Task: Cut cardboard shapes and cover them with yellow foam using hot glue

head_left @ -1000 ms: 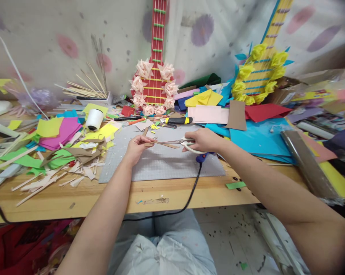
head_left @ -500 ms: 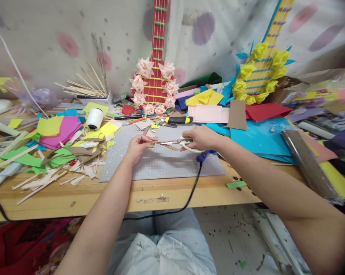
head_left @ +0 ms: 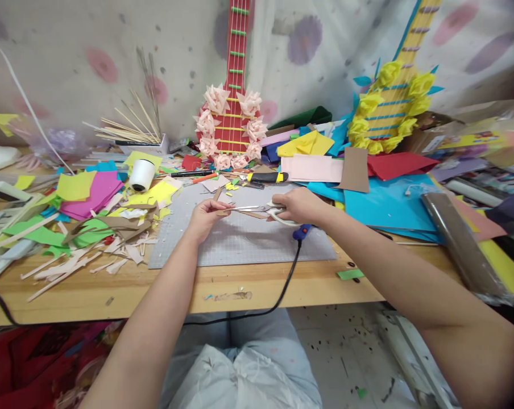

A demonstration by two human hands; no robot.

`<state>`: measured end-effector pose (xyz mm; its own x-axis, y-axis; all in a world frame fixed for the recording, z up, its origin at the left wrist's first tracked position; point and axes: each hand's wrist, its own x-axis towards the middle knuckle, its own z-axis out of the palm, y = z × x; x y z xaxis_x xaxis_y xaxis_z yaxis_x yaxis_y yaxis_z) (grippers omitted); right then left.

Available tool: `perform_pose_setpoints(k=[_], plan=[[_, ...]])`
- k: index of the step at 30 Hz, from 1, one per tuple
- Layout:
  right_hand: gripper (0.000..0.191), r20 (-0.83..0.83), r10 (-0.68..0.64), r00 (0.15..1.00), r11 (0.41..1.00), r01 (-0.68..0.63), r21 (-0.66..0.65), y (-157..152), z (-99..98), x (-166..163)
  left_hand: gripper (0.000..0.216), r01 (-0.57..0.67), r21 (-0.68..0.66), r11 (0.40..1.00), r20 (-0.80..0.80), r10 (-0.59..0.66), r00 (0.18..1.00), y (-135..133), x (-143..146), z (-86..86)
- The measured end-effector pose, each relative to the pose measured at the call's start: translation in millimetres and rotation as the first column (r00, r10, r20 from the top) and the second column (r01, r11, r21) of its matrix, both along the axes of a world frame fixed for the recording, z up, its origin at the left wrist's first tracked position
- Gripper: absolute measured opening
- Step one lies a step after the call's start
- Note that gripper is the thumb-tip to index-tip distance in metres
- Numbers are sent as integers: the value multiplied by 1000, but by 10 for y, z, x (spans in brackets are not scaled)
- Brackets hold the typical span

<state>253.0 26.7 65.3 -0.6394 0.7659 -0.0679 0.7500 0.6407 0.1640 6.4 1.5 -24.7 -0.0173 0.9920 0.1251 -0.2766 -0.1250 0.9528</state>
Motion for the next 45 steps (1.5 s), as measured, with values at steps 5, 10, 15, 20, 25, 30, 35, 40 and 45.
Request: perform_pose_setpoints(k=[5,10,15,20,25,30,35,40,45], plan=[[51,-44,-4,999,998,1,-59,21,47,22,28,-12,-7,1000,4,12,1000,8,-7,-4],[51,-36,23,999,995,-26,-96,45,80,4,27,27,-10,1000,-21,-27,999,-4,-8,-10],[52,-16,18,1000,997,-19,-78,26,97,-37,27,21,-29,999,-13,-21,1000,-12,1,-9],[48,28,16,999,1000,-15,-25,0,99,-50,29,9,-48,999,4,-9,1000,-30,20,36],[47,41,27,999,1000,-28,10,-9,91,-51,31,6,-76,997,36,-3,999,-44,28,54],[46,27,36,999,999,-36,22,-16,82,-50,31,16,-83,996,64,-11,998,-36,24,30],[45,-4,23,1000,999,-23,-39,-2,72,-31,32,41,-91,995,87,-33,996,-28,9,14],[50,-70,14,997,994,-22,-111,18,101,-13,33,64,-105,992,94,-54,994,-35,9,32],[52,-38,35,999,992,-39,-122,35,114,-43,35,49,-131,990,63,-41,997,-35,19,31]])
